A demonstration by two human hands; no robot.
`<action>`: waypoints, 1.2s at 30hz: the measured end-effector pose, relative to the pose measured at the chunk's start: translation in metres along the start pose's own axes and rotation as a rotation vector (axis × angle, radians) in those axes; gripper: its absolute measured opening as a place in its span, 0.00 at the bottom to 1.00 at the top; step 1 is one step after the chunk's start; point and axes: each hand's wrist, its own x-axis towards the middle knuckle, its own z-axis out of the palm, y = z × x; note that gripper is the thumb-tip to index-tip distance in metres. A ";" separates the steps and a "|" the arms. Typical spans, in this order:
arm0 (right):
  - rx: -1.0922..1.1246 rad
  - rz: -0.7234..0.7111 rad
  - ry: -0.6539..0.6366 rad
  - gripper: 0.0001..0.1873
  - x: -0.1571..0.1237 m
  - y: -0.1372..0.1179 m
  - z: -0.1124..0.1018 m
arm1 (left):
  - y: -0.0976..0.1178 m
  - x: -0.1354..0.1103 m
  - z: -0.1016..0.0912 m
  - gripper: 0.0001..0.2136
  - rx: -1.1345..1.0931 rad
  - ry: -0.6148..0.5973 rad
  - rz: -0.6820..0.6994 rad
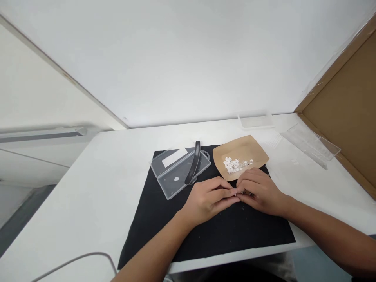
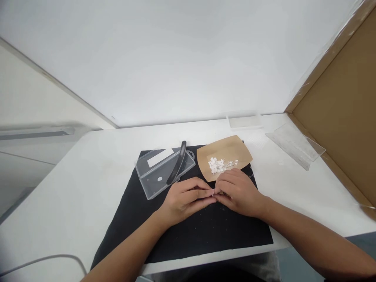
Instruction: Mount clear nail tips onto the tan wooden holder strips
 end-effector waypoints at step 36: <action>-0.064 0.182 -0.032 0.06 0.001 -0.024 0.019 | -0.012 -0.012 -0.004 0.09 0.296 -0.416 -0.217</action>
